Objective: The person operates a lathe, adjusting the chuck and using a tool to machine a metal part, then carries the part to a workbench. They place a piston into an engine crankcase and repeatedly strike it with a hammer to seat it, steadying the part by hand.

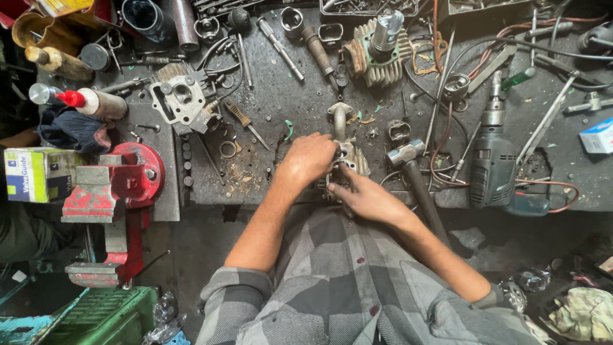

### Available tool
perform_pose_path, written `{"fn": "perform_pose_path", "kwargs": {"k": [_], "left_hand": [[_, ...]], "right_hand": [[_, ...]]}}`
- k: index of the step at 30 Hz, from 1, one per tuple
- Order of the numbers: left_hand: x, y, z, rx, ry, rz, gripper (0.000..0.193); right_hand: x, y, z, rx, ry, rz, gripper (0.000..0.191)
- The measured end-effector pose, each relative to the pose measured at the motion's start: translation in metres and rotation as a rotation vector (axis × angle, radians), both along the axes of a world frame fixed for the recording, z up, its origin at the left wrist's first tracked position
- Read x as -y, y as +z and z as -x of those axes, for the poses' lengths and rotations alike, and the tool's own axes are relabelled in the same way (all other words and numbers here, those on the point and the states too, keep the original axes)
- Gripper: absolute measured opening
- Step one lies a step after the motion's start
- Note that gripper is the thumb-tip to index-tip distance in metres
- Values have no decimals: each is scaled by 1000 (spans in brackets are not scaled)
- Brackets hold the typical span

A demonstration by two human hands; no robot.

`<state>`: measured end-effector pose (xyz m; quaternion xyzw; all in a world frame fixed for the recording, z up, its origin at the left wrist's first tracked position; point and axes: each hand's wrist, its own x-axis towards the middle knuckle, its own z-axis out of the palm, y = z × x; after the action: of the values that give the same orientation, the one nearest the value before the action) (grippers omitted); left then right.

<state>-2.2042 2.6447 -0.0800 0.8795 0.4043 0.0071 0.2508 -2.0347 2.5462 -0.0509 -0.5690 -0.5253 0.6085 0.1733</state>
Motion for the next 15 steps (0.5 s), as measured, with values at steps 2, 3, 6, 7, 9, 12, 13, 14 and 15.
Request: {"fn": "perform_pose_path", "kwargs": {"k": [2,3,6,7,9,12,13,14,15], "left_hand": [[0,2,0,2,5,-6,17],[0,3,0,13,6,-18,17],[-3,7,-1,-19,12,43,19],[-4,9,-1,-42,16,80,20],[-5,11,-1,-27,16,78,23],[-6,14,-1,-52,23,97,24],[-7,14,-2,-66,28,109,24],[-7,15,-2,-61,23,110,25],[-7,15,-2,-55,18,113,26]], "right_hand": [[2,-5,2,-267,-179,284,71],[3,-6,3,-342,-266,389,70],[5,-5,11,-484,-339,479,51],[4,-3,14,-517,-330,473,43],[2,-1,21,-491,-359,462,39],[-2,3,28,-492,-366,445,42],[-2,5,29,-497,-362,440,45],[-3,7,28,-508,-356,436,47],[-2,9,28,-517,-350,434,49]]}}
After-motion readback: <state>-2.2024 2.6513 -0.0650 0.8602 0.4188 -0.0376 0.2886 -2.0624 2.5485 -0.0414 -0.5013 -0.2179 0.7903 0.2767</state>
